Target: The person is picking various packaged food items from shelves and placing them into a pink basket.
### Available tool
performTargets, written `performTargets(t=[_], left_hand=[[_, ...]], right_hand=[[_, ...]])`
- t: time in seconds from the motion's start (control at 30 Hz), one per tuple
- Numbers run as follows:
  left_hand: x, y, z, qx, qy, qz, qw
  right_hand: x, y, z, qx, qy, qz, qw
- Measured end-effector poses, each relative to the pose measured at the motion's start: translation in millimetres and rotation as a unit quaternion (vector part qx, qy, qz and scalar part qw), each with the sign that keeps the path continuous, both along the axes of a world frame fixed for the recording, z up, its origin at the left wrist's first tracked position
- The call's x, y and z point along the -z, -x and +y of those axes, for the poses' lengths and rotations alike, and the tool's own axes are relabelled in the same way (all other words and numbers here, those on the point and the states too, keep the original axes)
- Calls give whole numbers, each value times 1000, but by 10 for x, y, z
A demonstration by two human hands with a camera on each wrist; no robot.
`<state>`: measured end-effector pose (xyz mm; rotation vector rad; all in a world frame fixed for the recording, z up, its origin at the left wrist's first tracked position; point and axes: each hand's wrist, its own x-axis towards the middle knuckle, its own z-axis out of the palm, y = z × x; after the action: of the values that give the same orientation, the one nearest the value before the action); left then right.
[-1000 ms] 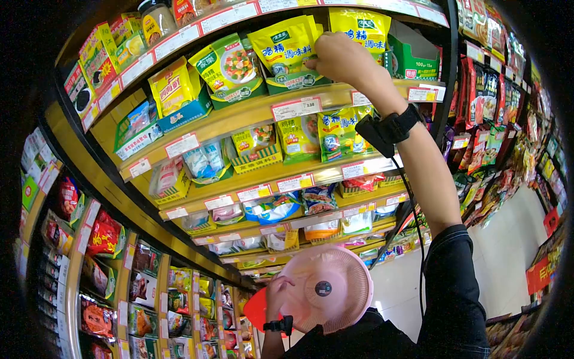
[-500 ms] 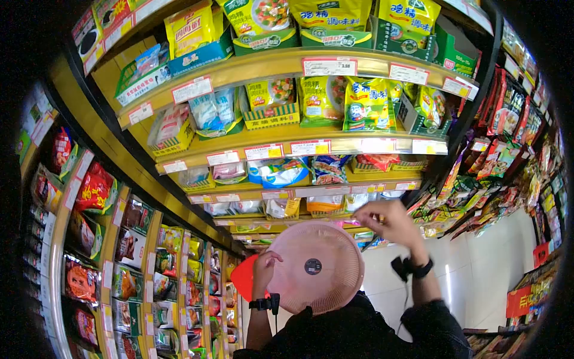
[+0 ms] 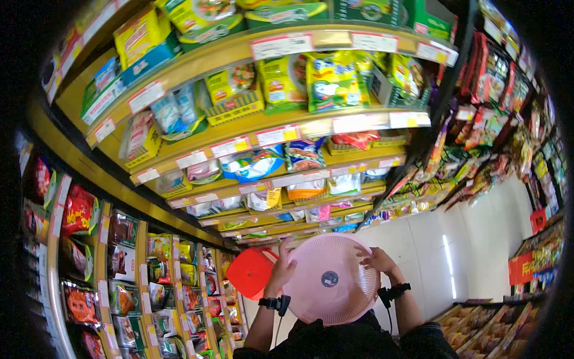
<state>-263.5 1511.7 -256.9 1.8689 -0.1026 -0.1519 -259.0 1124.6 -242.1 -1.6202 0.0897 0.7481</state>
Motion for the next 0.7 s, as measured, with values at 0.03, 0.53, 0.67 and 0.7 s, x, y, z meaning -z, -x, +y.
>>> performTargets(t=[0.03,0.53,0.67,0.7], left_hand=[[-14,-74,-19,20,-44,-77,996],[-740,-1123,-2884,258,-407,-95,871],[-598,-1036,-3871,238,-398,-164,871],[-546,-1036,-4140,261,-389,-171,867]], right_hand=[[2,29,-19,-5,-7,-7,1000],[236,354,-1303,83,57,-57,993],[419,664,-2071,175,21,-42,984],[441,771,-2272,203,20,-45,978]])
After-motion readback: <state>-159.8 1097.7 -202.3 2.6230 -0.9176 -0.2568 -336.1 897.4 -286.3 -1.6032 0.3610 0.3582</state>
